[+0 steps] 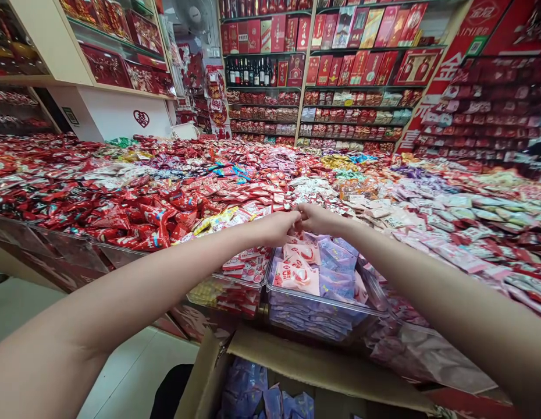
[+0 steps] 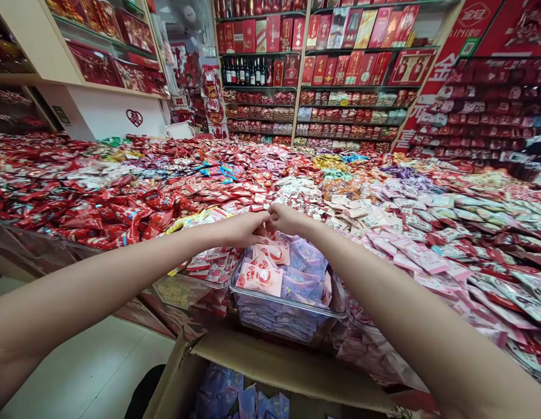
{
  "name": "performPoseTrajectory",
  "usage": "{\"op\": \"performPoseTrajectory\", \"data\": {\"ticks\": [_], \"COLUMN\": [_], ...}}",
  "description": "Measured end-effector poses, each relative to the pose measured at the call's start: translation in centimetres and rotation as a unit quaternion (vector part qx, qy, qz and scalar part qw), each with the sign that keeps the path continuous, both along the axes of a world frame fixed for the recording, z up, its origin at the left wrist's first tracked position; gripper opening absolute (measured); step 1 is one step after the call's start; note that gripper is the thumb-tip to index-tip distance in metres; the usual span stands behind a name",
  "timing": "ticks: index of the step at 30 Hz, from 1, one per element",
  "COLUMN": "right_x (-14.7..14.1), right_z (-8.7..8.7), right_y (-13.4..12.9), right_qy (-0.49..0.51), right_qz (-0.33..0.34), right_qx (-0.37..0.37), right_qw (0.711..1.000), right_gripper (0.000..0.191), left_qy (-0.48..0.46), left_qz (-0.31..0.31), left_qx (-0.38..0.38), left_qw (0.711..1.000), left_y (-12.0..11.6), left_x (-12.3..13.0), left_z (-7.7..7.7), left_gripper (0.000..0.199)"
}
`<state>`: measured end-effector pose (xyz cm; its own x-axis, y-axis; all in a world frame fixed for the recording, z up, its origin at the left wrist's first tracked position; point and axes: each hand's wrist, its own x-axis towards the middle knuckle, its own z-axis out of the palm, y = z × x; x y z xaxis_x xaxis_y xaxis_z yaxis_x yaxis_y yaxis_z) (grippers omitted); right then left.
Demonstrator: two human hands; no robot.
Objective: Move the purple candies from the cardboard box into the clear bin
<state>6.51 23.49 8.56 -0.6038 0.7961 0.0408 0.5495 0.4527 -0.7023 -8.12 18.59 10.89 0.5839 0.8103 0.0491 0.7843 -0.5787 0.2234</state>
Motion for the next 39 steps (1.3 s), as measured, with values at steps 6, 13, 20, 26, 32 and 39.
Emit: {"op": "performPoseTrajectory", "data": {"ticks": [6, 13, 20, 26, 32, 39], "right_x": [-0.2, 0.8, 1.1, 2.4, 2.0, 0.8], "right_z": [0.3, 1.6, 0.9, 1.7, 1.5, 0.3], "right_y": [-0.6, 0.0, -0.7, -0.7, -0.6, 0.4], "right_qy": [0.077, -0.326, -0.439, -0.453, -0.434, -0.377], "right_qz": [0.026, -0.073, -0.034, -0.039, -0.056, -0.019], "right_qx": [-0.116, 0.147, 0.143, 0.176, 0.196, 0.183], "right_qw": [0.990, 0.931, 0.886, 0.873, 0.878, 0.908], "right_gripper": [0.012, 0.021, 0.028, 0.030, 0.028, 0.030], "left_qy": [-0.021, 0.000, 0.028, 0.057, 0.135, 0.159], "left_qz": [0.058, 0.029, 0.036, 0.056, 0.105, 0.117], "left_qx": [0.036, -0.013, -0.020, -0.050, -0.099, -0.117], "left_qw": [0.997, 0.999, 0.999, 0.996, 0.980, 0.973], "left_y": [1.1, 1.5, 1.8, 1.4, -0.2, -0.9], "left_x": [-0.7, -0.7, 0.0, 1.4, 3.0, 3.8], "left_z": [-0.2, -1.7, -1.2, 0.6, 1.4, 2.1], "left_gripper": [0.035, 0.030, 0.029, 0.046, 0.036, 0.034]}}
